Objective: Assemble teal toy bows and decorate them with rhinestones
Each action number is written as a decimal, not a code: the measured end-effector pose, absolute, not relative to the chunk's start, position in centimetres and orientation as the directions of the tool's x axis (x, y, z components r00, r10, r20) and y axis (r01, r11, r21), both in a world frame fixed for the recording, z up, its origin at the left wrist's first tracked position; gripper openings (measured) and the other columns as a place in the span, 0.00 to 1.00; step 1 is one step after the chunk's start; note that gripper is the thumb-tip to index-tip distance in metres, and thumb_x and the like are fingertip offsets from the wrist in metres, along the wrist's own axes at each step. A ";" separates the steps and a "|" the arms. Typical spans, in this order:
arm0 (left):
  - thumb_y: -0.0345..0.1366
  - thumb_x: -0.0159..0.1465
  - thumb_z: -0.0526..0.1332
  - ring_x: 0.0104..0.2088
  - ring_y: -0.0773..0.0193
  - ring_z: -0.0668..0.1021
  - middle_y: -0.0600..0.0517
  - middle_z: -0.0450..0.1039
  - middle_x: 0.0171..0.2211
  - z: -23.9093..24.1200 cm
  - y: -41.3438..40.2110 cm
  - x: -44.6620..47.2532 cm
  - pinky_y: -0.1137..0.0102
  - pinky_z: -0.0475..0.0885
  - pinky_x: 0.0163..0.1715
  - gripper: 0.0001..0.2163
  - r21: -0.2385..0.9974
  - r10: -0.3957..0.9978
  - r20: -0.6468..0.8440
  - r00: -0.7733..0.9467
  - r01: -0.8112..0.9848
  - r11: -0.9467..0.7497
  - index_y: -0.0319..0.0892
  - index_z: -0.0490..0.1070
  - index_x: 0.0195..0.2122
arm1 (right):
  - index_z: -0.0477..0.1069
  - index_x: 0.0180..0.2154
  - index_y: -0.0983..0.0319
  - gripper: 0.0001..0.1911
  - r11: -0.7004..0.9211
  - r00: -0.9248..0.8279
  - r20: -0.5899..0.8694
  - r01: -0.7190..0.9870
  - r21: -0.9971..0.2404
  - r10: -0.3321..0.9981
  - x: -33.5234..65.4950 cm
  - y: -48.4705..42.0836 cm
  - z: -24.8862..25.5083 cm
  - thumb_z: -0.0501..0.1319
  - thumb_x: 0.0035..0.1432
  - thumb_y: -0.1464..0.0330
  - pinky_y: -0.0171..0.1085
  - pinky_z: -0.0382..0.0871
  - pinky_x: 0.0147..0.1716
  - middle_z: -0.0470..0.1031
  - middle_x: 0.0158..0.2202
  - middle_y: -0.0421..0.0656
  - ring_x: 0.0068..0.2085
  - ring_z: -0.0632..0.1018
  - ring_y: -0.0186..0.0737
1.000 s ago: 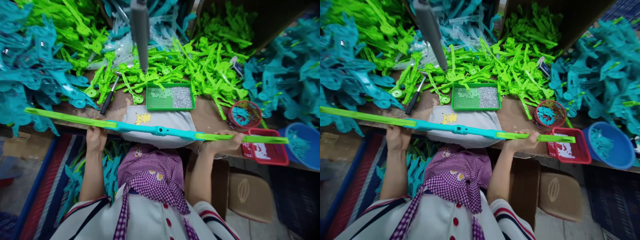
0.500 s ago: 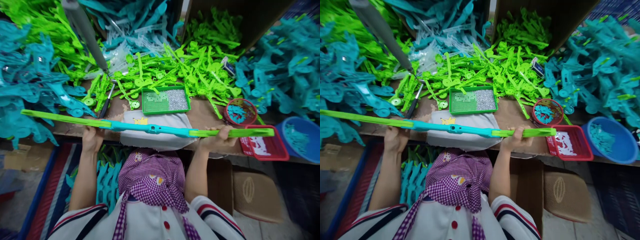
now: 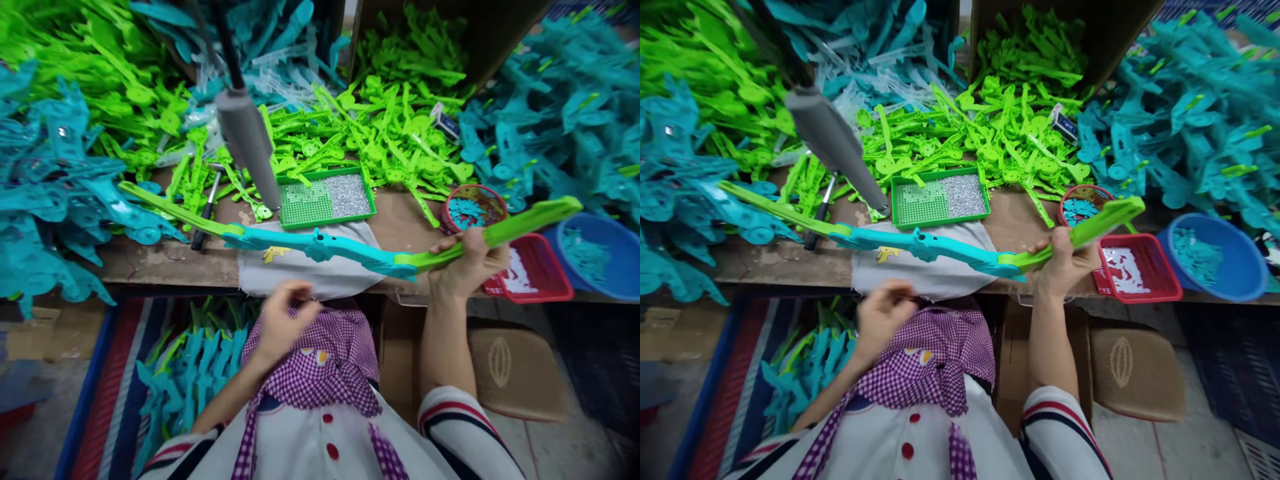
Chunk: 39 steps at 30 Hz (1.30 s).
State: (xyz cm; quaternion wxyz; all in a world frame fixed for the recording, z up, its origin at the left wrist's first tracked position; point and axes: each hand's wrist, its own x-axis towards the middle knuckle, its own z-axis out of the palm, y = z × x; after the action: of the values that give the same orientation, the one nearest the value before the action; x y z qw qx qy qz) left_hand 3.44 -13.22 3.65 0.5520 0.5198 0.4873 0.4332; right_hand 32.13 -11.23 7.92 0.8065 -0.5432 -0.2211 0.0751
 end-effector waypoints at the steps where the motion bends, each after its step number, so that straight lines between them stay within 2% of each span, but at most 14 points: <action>1: 0.36 0.51 0.76 0.43 0.54 0.80 0.47 0.79 0.43 3.4 -14.1 6.1 0.60 0.74 0.49 0.21 0.969 0.885 -0.229 0.404 0.007 0.248 0.46 0.78 0.47 | 0.61 0.24 0.57 0.13 0.386 0.887 0.268 0.113 -0.915 0.377 32.1 -11.1 8.3 0.66 0.46 0.63 0.29 0.62 0.12 0.61 0.14 0.27 0.13 0.64 0.28; 2: 0.34 0.47 0.78 0.46 0.51 0.80 0.44 0.78 0.45 3.1 -14.4 8.9 0.55 0.73 0.51 0.26 0.920 0.780 -0.313 0.542 -0.032 0.391 0.45 0.77 0.48 | 0.62 0.24 0.57 0.13 0.370 0.878 0.261 0.105 -0.923 0.401 32.1 -11.0 8.6 0.66 0.47 0.63 0.29 0.62 0.12 0.62 0.14 0.28 0.14 0.64 0.28; 4: 0.35 0.42 0.80 0.48 0.48 0.80 0.43 0.78 0.46 2.4 -14.1 14.0 0.49 0.71 0.55 0.29 0.825 0.706 -0.358 0.612 -0.147 0.546 0.44 0.76 0.47 | 0.63 0.25 0.57 0.12 0.332 0.854 0.253 0.102 -0.938 0.455 32.0 -10.8 9.2 0.67 0.49 0.62 0.31 0.63 0.13 0.63 0.14 0.29 0.14 0.65 0.29; 7: 0.44 0.48 0.77 0.51 0.50 0.79 0.45 0.80 0.45 1.9 -12.5 19.3 0.49 0.67 0.61 0.19 0.782 0.783 -0.257 0.567 -0.355 0.513 0.44 0.78 0.39 | 0.64 0.26 0.57 0.12 0.310 0.829 0.280 0.137 -0.941 0.485 32.2 -10.7 9.8 0.66 0.50 0.62 0.33 0.66 0.16 0.63 0.16 0.29 0.15 0.66 0.30; 10: 0.46 0.47 0.77 0.46 0.51 0.81 0.46 0.81 0.40 2.2 -11.8 21.2 0.50 0.71 0.57 0.18 0.753 0.826 -0.267 0.496 -0.427 0.500 0.42 0.78 0.33 | 0.64 0.28 0.57 0.12 0.306 0.836 0.256 0.111 -0.946 0.486 33.2 -10.4 9.6 0.65 0.52 0.60 0.34 0.67 0.18 0.62 0.17 0.29 0.16 0.66 0.30; 14: 0.42 0.45 0.78 0.48 0.48 0.81 0.45 0.80 0.42 2.6 -12.0 20.8 0.47 0.72 0.55 0.19 0.662 0.763 -0.408 0.502 -0.413 0.626 0.42 0.76 0.34 | 0.63 0.31 0.56 0.13 0.252 0.858 0.061 -0.081 -0.964 0.509 34.5 -10.1 7.6 0.62 0.54 0.57 0.33 0.67 0.21 0.60 0.21 0.30 0.20 0.69 0.31; 16: 0.40 0.46 0.78 0.49 0.48 0.81 0.46 0.80 0.43 2.7 -12.0 20.4 0.46 0.72 0.55 0.18 0.619 0.719 -0.465 0.516 -0.391 0.681 0.43 0.76 0.35 | 0.62 0.32 0.56 0.13 0.235 0.882 -0.004 -0.130 -0.963 0.472 34.5 -10.3 6.6 0.61 0.55 0.56 0.33 0.66 0.22 0.60 0.22 0.31 0.21 0.68 0.30; 21: 0.38 0.43 0.79 0.44 0.53 0.82 0.47 0.80 0.40 2.5 -12.0 19.9 0.49 0.73 0.55 0.18 0.621 0.691 -0.471 0.549 -0.351 0.701 0.42 0.76 0.33 | 0.62 0.34 0.56 0.14 0.262 0.927 -0.004 -0.110 -0.959 0.376 33.7 -11.1 5.9 0.62 0.53 0.57 0.33 0.66 0.23 0.60 0.23 0.31 0.22 0.68 0.31; 24: 0.37 0.38 0.80 0.38 0.57 0.82 0.50 0.80 0.36 2.5 -12.0 19.9 0.51 0.76 0.52 0.21 0.626 0.681 -0.475 0.557 -0.331 0.707 0.40 0.76 0.31 | 0.63 0.33 0.57 0.15 0.201 0.886 -0.051 -0.160 -0.966 0.460 34.6 -10.9 6.2 0.64 0.50 0.56 0.32 0.66 0.22 0.61 0.21 0.30 0.21 0.69 0.31; 28: 0.38 0.35 0.80 0.35 0.59 0.81 0.52 0.80 0.32 2.4 -12.2 19.8 0.53 0.78 0.48 0.22 0.599 0.669 -0.517 0.535 -0.332 0.729 0.40 0.76 0.31 | 0.66 0.33 0.58 0.19 -0.016 0.712 -0.226 -0.289 -0.957 0.665 36.2 -10.1 6.0 0.69 0.42 0.57 0.32 0.66 0.18 0.66 0.19 0.30 0.19 0.70 0.31; 30: 0.37 0.35 0.80 0.35 0.58 0.82 0.52 0.80 0.32 2.4 -12.3 19.8 0.53 0.78 0.47 0.22 0.585 0.662 -0.530 0.529 -0.337 0.738 0.40 0.76 0.31 | 0.66 0.32 0.58 0.19 -0.014 0.734 -0.227 -0.284 -0.959 0.640 36.2 -9.9 5.5 0.68 0.42 0.56 0.31 0.66 0.17 0.65 0.18 0.29 0.18 0.69 0.30; 35: 0.37 0.36 0.80 0.36 0.57 0.82 0.52 0.80 0.34 1.8 -12.8 19.5 0.52 0.77 0.49 0.22 0.583 0.641 -0.563 0.522 -0.298 0.756 0.41 0.77 0.32 | 0.61 0.31 0.57 0.19 0.142 0.890 -0.104 -0.184 -0.973 0.443 34.3 -10.9 4.3 0.65 0.50 0.52 0.30 0.67 0.17 0.62 0.18 0.28 0.17 0.69 0.29; 37: 0.37 0.38 0.80 0.37 0.58 0.82 0.51 0.81 0.35 1.2 -12.8 19.4 0.52 0.76 0.51 0.22 0.606 0.655 -0.535 0.534 -0.298 0.738 0.42 0.77 0.34 | 0.61 0.31 0.57 0.20 0.152 0.882 -0.093 -0.183 -0.971 0.463 33.9 -11.9 4.4 0.66 0.50 0.52 0.31 0.69 0.19 0.61 0.19 0.28 0.17 0.69 0.29; 39: 0.37 0.41 0.79 0.39 0.59 0.82 0.50 0.81 0.35 0.5 -12.7 19.1 0.55 0.75 0.53 0.20 0.678 0.715 -0.461 0.526 -0.311 0.666 0.42 0.78 0.35 | 0.62 0.31 0.57 0.21 0.164 0.832 -0.096 -0.218 -0.962 0.546 33.9 -13.1 5.0 0.68 0.48 0.53 0.33 0.73 0.23 0.63 0.20 0.29 0.20 0.72 0.30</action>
State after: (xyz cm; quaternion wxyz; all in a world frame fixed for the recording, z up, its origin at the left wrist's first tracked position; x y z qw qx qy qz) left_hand 19.15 -12.73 0.46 0.8314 0.2679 0.3766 0.3084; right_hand 33.94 -13.11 4.98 0.7503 -0.5943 -0.1380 0.2546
